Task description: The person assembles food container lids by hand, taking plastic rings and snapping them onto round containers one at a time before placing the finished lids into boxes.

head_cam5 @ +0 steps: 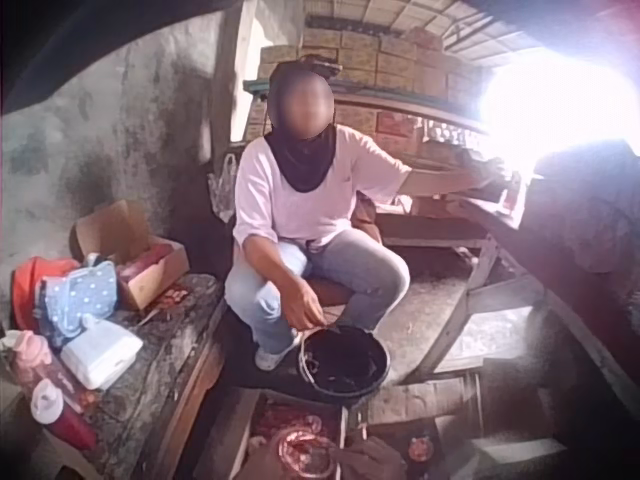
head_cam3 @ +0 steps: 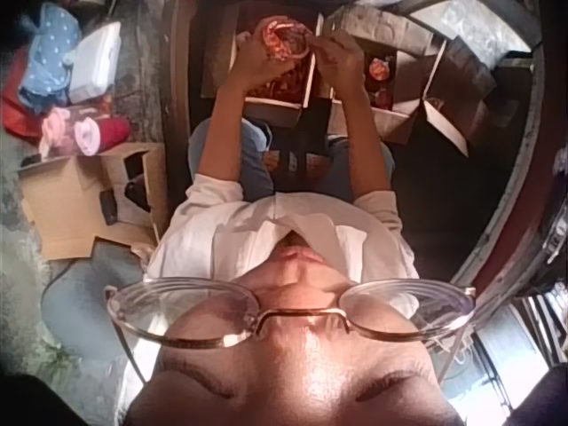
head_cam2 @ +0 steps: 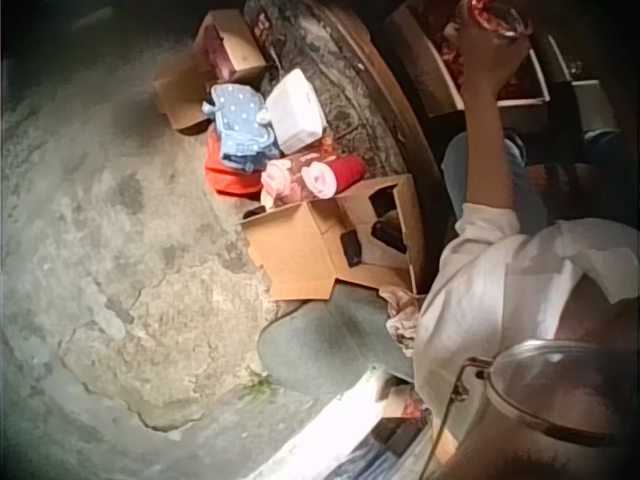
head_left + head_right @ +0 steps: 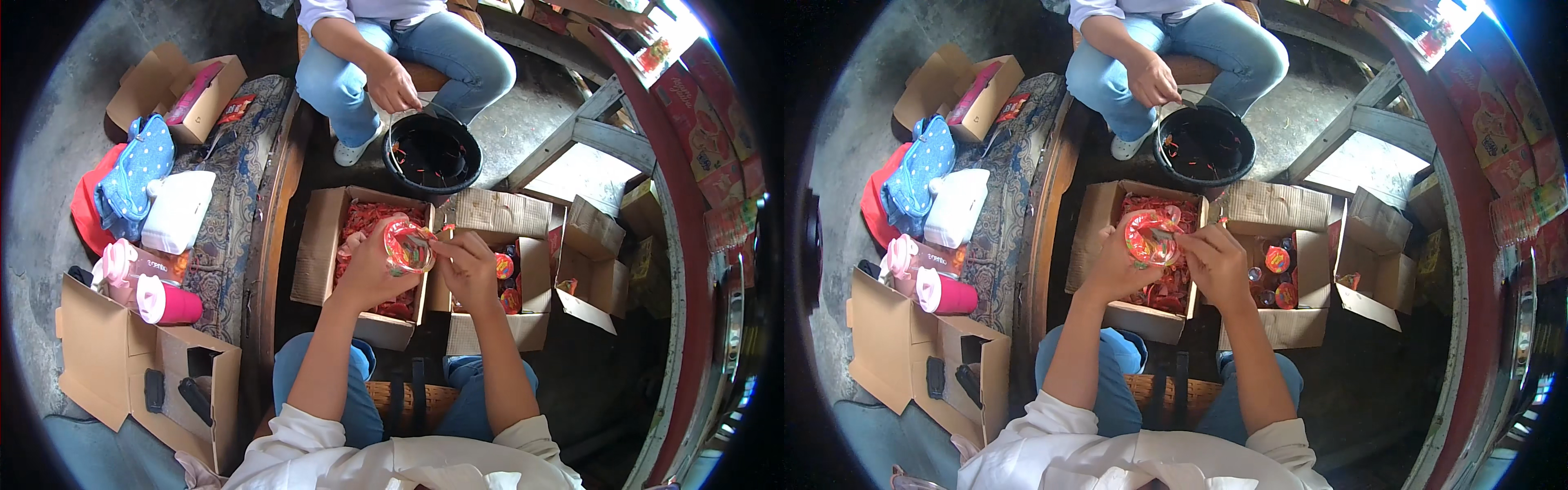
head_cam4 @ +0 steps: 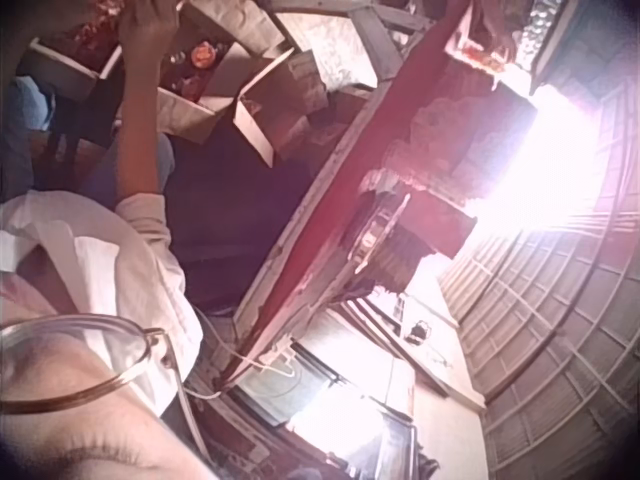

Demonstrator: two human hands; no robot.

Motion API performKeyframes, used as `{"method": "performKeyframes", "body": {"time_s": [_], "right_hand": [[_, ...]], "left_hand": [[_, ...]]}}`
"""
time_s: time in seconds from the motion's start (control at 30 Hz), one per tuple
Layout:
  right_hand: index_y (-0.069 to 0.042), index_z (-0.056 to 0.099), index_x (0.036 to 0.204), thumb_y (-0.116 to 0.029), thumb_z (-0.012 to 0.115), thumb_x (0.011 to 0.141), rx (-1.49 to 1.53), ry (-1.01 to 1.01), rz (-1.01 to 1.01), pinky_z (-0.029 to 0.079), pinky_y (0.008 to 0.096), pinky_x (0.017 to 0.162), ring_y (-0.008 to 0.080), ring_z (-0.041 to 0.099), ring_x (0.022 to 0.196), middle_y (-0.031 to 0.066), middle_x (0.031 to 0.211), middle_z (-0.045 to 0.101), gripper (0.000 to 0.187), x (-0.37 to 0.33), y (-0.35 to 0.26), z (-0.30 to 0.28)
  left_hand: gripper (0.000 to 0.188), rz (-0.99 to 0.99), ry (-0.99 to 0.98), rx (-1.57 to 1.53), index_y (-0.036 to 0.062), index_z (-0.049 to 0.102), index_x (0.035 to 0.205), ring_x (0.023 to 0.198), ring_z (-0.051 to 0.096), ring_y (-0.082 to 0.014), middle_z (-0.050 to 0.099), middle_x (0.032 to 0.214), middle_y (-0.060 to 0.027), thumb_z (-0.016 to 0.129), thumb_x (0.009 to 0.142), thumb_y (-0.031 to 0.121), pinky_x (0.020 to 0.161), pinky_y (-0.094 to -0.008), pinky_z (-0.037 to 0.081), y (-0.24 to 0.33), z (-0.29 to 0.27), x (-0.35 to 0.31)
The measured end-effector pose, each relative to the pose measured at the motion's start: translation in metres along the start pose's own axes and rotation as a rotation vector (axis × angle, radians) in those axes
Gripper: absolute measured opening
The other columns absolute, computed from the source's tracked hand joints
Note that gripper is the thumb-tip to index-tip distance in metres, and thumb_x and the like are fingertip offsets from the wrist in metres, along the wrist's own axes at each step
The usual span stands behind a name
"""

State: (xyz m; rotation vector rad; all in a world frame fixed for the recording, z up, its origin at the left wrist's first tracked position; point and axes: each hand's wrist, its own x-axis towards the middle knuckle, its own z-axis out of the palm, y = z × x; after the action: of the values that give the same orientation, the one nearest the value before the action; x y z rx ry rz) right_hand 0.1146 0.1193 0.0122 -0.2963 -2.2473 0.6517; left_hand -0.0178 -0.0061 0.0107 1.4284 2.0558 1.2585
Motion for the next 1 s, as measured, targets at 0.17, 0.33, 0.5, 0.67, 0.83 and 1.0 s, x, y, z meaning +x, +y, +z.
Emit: {"method": "performKeyframes", "body": {"time_s": [0.17, 0.33, 0.5, 0.67, 0.83, 1.0], "right_hand": [[-0.003, 0.066, 0.086, 0.006, 0.065, 0.070, 0.172, 0.075, 0.124, 0.048, 0.0310, 0.060, 0.0228, 0.059, 0.069, 0.0100, 0.077, 0.060, 0.018, 0.003, 0.003, 0.001], [-0.002, 0.064, 0.089, 0.006, 0.063, 0.072, 0.125, 0.068, 0.177, 0.048, 0.0321, 0.062, 0.0238, 0.060, 0.071, 0.0115, 0.080, 0.060, 0.019, 0.004, 0.000, -0.003], [-0.001, 0.063, 0.090, 0.007, 0.060, 0.073, 0.087, 0.080, 0.308, 0.048, 0.0345, 0.064, 0.0269, 0.060, 0.074, 0.0116, 0.082, 0.060, 0.018, 0.000, -0.005, -0.003], [-0.002, 0.064, 0.090, 0.004, 0.061, 0.071, 0.030, 0.046, 0.094, 0.047, 0.0353, 0.067, 0.0278, 0.058, 0.077, 0.0109, 0.081, 0.061, 0.020, 0.001, 0.003, -0.007], [-0.005, 0.067, 0.083, -0.008, 0.070, 0.067, -0.023, 0.025, 0.105, 0.045, 0.0345, 0.070, 0.0253, 0.057, 0.075, 0.0091, 0.081, 0.062, 0.016, 0.008, -0.010, -0.007], [-0.005, 0.068, 0.076, -0.013, 0.074, 0.065, -0.101, -0.009, 0.171, 0.044, 0.0349, 0.071, 0.0236, 0.059, 0.077, 0.0071, 0.079, 0.064, 0.015, 0.001, -0.002, 0.001]], "left_hand": [[0.074, -0.012, 0.012, -0.093, 0.0052, 0.039, 0.125, 0.109, 0.051, -0.0257, 0.055, 0.114, -0.0104, 0.073, 0.062, 0.027, 0.094, -0.0396, 0.029, -0.005, 0.000, 0.002], [0.074, -0.036, 0.010, -0.023, 0.0043, 0.039, 0.124, 0.110, 0.050, -0.0269, 0.053, 0.116, -0.0117, 0.074, 0.062, 0.024, 0.095, -0.0381, 0.031, 0.000, -0.003, 0.001], [0.076, -0.019, 0.016, 0.009, 0.0029, 0.039, 0.125, 0.111, 0.049, -0.0281, 0.051, 0.117, -0.0139, 0.075, 0.062, 0.023, 0.096, -0.0379, 0.033, 0.004, -0.003, 0.000], [0.078, 0.025, 0.051, 0.020, 0.0031, 0.038, 0.126, 0.111, 0.049, -0.0291, 0.052, 0.116, -0.0144, 0.076, 0.061, 0.023, 0.095, -0.0375, 0.035, 0.006, -0.001, 0.002], [0.079, 0.116, 0.106, 0.153, 0.0045, 0.039, 0.124, 0.108, 0.051, -0.0291, 0.052, 0.117, -0.0131, 0.077, 0.058, 0.023, 0.091, -0.0384, 0.037, 0.005, 0.004, 0.001], [0.081, 0.106, 0.071, 0.203, 0.0057, 0.040, 0.123, 0.104, 0.053, -0.0258, 0.055, 0.116, -0.0111, 0.079, 0.056, 0.025, 0.087, -0.0399, 0.033, 0.009, 0.006, 0.000]]}}
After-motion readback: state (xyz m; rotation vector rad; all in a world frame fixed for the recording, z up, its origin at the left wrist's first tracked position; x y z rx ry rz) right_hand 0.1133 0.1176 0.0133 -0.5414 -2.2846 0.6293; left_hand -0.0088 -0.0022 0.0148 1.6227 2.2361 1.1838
